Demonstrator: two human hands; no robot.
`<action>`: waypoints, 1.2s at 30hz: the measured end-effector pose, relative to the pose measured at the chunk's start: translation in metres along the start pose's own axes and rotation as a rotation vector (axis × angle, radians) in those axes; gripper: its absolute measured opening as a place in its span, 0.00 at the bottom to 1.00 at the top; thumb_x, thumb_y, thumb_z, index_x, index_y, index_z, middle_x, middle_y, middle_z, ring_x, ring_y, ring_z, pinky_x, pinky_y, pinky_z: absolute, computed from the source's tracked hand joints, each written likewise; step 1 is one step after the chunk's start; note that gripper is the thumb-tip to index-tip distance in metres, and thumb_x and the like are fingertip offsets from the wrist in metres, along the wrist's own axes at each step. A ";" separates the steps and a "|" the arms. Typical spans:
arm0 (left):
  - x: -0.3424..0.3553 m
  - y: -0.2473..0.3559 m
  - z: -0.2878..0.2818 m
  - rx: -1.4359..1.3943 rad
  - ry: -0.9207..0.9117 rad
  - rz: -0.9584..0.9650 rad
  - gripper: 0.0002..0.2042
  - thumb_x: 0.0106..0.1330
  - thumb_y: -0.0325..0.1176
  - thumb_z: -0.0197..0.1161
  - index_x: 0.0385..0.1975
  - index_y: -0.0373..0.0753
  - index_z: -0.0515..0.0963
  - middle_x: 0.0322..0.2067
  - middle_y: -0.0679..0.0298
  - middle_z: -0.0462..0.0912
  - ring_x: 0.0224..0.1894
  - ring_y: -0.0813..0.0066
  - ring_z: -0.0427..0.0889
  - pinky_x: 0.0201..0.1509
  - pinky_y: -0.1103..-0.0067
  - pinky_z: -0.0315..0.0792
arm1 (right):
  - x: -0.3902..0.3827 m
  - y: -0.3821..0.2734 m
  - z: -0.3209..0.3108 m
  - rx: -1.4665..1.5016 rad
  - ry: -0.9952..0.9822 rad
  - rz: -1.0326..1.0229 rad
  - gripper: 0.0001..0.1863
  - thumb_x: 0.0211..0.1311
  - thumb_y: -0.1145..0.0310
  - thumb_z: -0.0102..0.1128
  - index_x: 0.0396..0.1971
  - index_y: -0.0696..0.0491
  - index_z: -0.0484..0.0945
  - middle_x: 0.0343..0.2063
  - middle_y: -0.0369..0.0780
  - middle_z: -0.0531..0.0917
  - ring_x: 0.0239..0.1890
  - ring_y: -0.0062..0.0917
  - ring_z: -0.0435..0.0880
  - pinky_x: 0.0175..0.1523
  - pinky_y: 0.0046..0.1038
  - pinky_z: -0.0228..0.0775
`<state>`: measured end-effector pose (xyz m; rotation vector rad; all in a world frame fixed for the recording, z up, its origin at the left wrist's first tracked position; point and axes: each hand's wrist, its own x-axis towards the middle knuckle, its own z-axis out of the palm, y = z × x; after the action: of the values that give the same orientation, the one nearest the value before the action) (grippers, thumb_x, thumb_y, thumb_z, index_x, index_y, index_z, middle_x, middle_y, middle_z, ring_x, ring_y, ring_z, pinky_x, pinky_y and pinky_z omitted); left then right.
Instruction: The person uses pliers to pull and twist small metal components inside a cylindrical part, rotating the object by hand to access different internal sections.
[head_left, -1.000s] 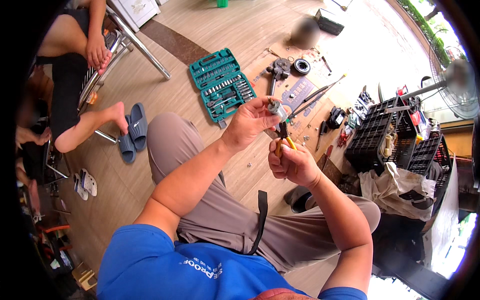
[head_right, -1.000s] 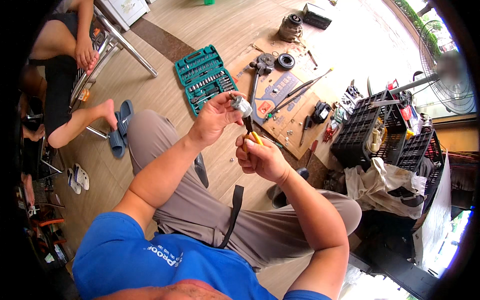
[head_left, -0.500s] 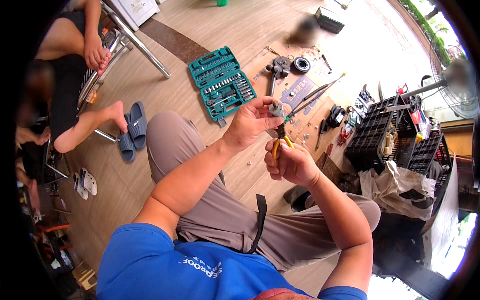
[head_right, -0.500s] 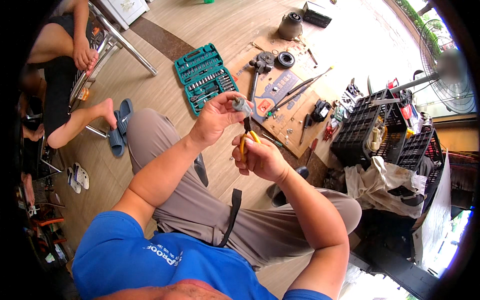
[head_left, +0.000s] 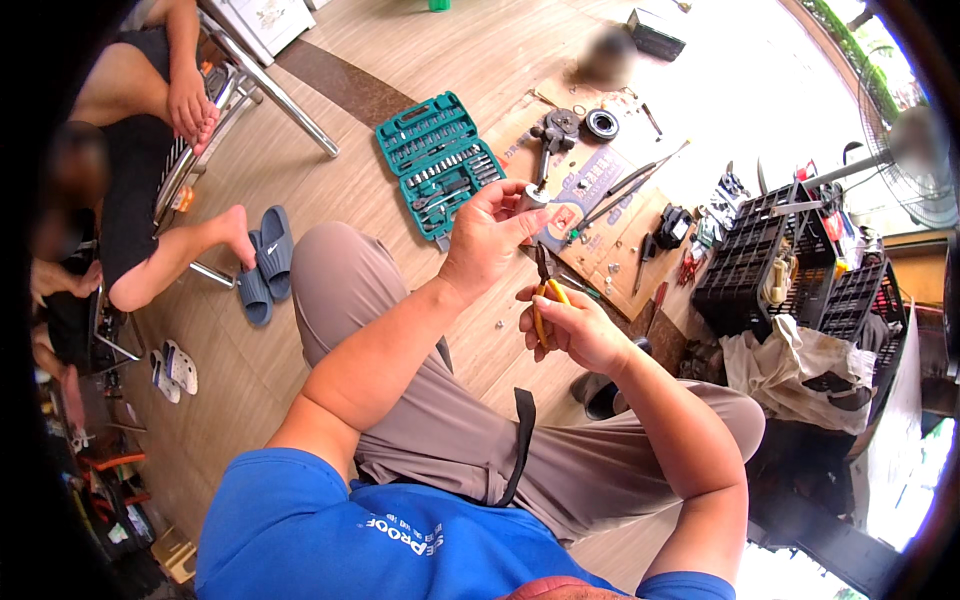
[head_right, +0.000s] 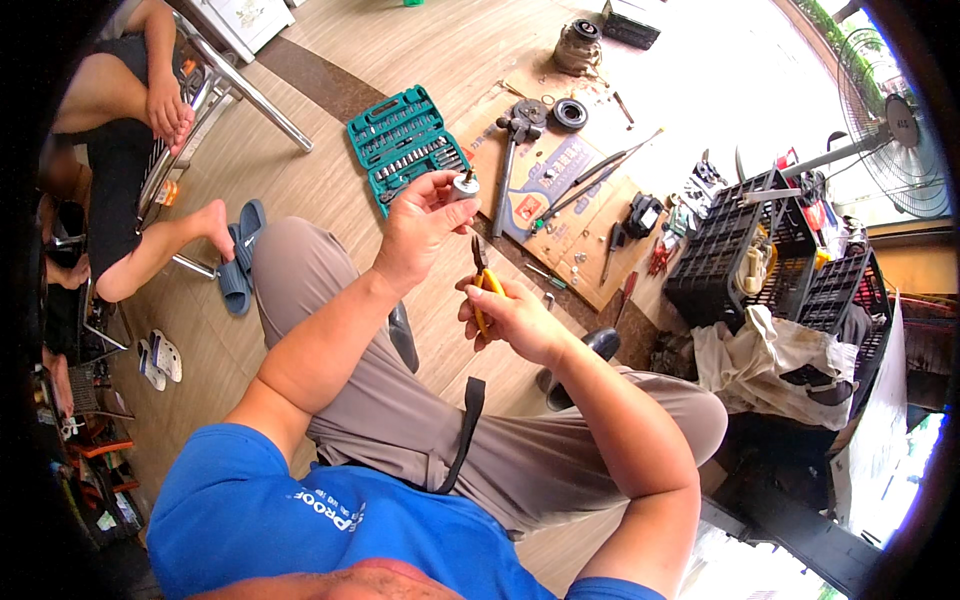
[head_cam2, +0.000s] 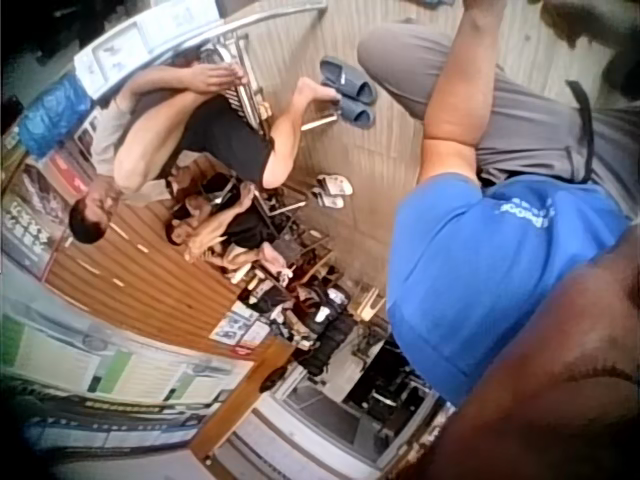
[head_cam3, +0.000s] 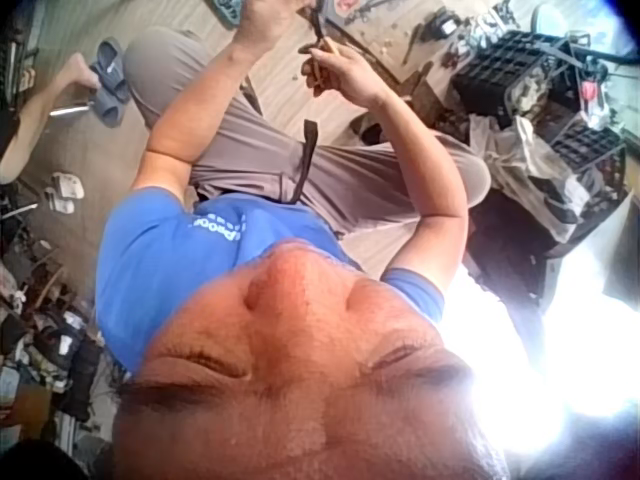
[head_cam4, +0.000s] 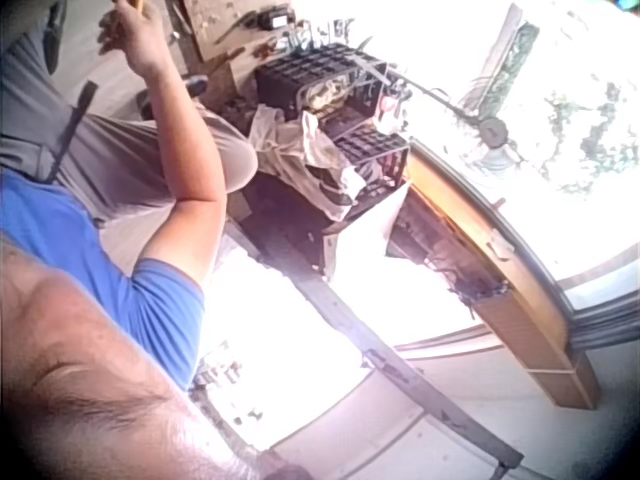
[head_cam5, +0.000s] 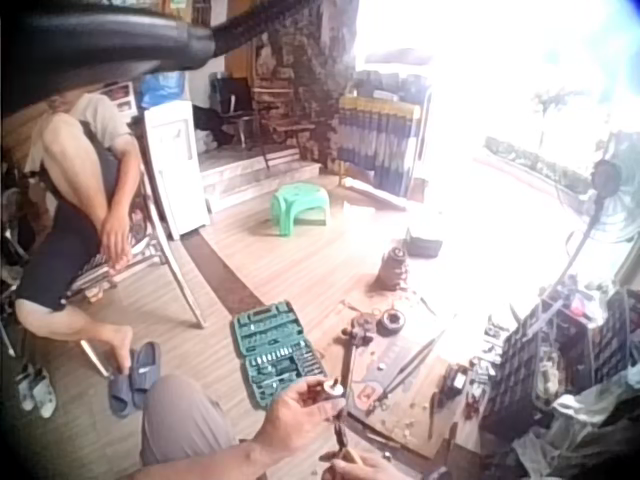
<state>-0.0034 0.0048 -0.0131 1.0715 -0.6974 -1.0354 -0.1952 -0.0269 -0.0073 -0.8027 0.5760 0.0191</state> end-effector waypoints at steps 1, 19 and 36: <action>0.000 0.000 0.000 -0.010 0.001 -0.002 0.12 0.65 0.26 0.66 0.47 0.36 0.76 0.36 0.68 0.81 0.35 0.84 0.79 0.38 0.84 0.75 | 0.000 0.000 0.000 -0.023 0.011 0.001 0.21 0.72 0.57 0.51 0.57 0.56 0.67 0.35 0.37 0.79 0.34 0.23 0.79 0.36 0.26 0.75; -0.001 0.009 0.004 -0.128 0.020 -0.121 0.10 0.67 0.33 0.66 0.41 0.34 0.79 0.30 0.67 0.82 0.28 0.84 0.79 0.32 0.86 0.75 | 0.001 0.005 0.014 -0.563 0.192 0.047 0.24 0.69 0.53 0.56 0.53 0.58 0.72 0.28 0.34 0.76 0.28 0.17 0.77 0.29 0.22 0.73; 0.000 0.009 -0.001 -0.386 -0.099 -0.205 0.11 0.72 0.36 0.58 0.42 0.33 0.76 0.34 0.62 0.84 0.34 0.77 0.85 0.40 0.78 0.81 | 0.003 0.009 0.010 -0.662 0.232 0.048 0.25 0.68 0.51 0.57 0.50 0.59 0.72 0.25 0.36 0.77 0.25 0.19 0.77 0.28 0.25 0.71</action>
<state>0.0002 0.0060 -0.0047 0.7686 -0.4461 -1.3444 -0.1895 -0.0144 -0.0090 -1.4466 0.8239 0.1695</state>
